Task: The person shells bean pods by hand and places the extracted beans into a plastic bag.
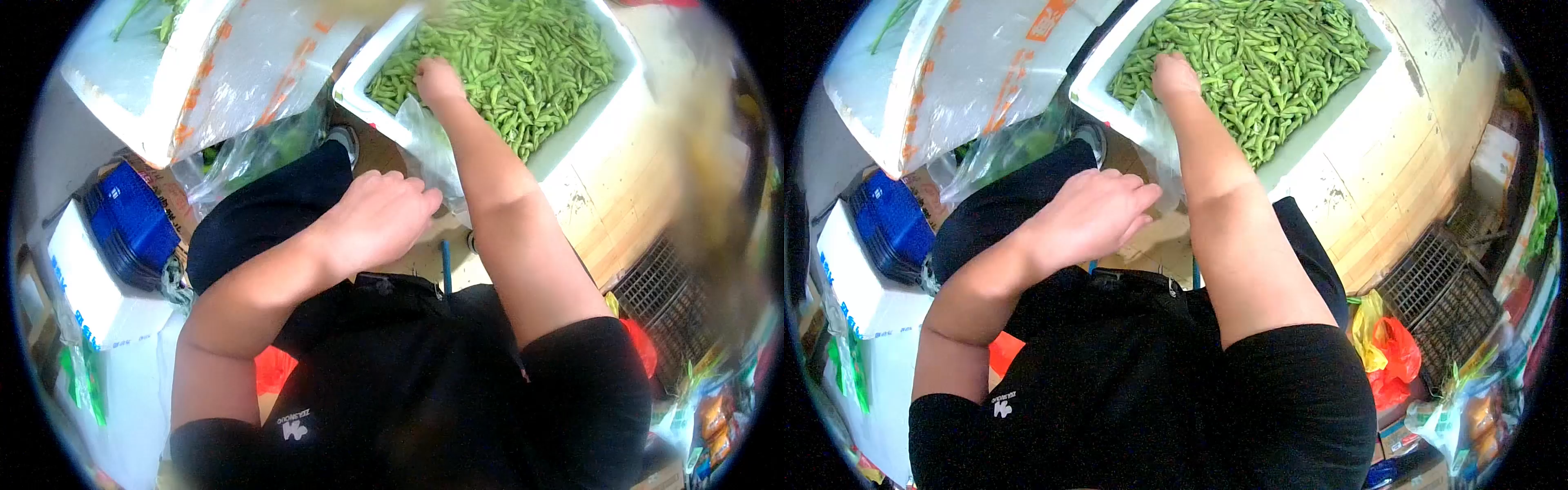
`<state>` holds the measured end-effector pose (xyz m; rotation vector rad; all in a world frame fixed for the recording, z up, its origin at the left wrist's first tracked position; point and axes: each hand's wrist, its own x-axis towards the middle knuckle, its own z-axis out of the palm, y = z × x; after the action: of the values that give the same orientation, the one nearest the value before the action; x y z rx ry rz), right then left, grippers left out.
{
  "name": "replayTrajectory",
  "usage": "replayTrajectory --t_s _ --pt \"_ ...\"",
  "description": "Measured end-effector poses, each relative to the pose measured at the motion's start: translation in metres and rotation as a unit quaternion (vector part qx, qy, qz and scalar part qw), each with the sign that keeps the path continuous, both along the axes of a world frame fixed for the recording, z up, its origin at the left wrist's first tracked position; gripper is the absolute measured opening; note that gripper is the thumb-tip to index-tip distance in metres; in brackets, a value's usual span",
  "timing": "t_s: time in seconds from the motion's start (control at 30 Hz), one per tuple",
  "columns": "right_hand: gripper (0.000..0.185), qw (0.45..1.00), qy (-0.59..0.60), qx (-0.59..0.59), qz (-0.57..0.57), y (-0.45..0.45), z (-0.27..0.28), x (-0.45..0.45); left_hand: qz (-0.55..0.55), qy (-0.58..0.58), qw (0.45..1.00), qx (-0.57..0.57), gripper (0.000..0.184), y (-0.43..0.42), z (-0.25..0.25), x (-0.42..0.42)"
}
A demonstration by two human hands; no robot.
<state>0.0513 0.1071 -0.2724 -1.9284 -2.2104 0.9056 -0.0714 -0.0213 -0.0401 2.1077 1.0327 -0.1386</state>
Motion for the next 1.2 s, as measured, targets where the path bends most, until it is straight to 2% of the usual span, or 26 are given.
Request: replayTrajectory --t_s 0.13,0.27,0.33,0.37,0.43,0.53,0.63,0.67,0.7,0.8,0.83,0.87,0.9,0.93,0.97,1.03,1.1,1.13,1.2 --pt "0.023 0.994 0.059 -0.073 -0.054 0.0 0.032 0.014 -0.002 0.019 1.0 0.005 0.02 0.004 0.005 0.002" --pt "0.022 0.985 0.17 0.008 -0.006 -0.011 0.075 0.043 0.021 0.029 0.999 0.025 0.019 0.009 0.007 0.004" --pt "0.021 0.978 0.209 -0.023 -0.005 -0.021 0.121 0.056 0.055 0.033 0.996 0.063 0.02 0.012 0.009 0.007" --pt "0.021 0.973 0.229 -0.038 -0.005 -0.028 0.142 0.062 0.076 0.027 0.995 0.061 0.026 0.014 0.013 0.008" --pt "0.019 0.969 0.248 -0.015 -0.009 -0.043 0.172 0.073 0.131 -0.042 0.962 0.234 0.032 0.014 -0.003 0.012" --pt "0.017 0.96 0.281 0.0 -0.018 -0.068 0.215 0.087 0.181 -0.112 0.918 0.334 0.037 0.018 -0.011 0.023" --pt "0.017 0.938 0.345 0.016 -0.029 -0.093 0.241 0.097 0.166 -0.149 0.934 0.278 0.033 0.018 0.005 0.034" --pt "0.017 0.945 0.326 0.035 -0.021 -0.099 0.248 0.101 0.178 -0.163 0.954 0.178 0.028 0.016 0.015 0.038" --pt "0.016 0.928 0.369 0.037 -0.037 -0.106 0.248 0.105 0.166 -0.166 0.958 0.166 0.025 0.013 0.019 0.042" --pt "0.016 0.95 0.304 0.056 -0.046 -0.123 0.275 0.119 0.129 -0.197 0.95 0.206 0.021 0.01 0.017 0.051" --pt "0.02 0.973 0.194 0.119 -0.049 -0.123 0.267 0.13 0.114 -0.142 0.963 0.196 0.019 0.01 0.018 0.052" --pt "0.03 0.97 0.054 0.234 0.018 -0.122 0.251 0.142 0.094 -0.102 0.97 0.199 0.018 0.01 0.016 0.052" --pt "0.04 0.962 -0.032 0.266 0.044 -0.123 0.238 0.149 0.11 -0.083 0.976 0.171 0.017 0.007 0.025 0.054" --pt "0.044 0.965 -0.036 0.254 0.051 -0.132 0.253 0.144 0.105 -0.068 0.978 0.165 0.017 0.007 0.023 0.055" --pt "0.043 0.954 0.041 0.289 0.068 -0.139 0.257 0.14 0.103 -0.071 0.978 0.169 0.016 0.005 0.028 0.056" --pt "0.036 0.948 0.123 0.271 0.112 -0.147 0.282 0.126 0.094 -0.044 0.983 0.151 0.019 0.006 0.035 0.062" --pt "0.027 0.958 0.112 0.232 0.129 -0.152 0.291 0.122 0.119 -0.085 0.98 0.134 0.022 0.003 0.041 0.065" --pt "0.02 0.964 0.08 0.221 0.123 -0.151 0.291 0.121 0.112 -0.084 0.981 0.133 0.023 0.006 0.042 0.067" --pt "0.017 0.97 0.046 0.205 0.125 -0.147 0.295 0.119 0.104 -0.071 0.984 0.122 0.023 0.006 0.043 0.067"
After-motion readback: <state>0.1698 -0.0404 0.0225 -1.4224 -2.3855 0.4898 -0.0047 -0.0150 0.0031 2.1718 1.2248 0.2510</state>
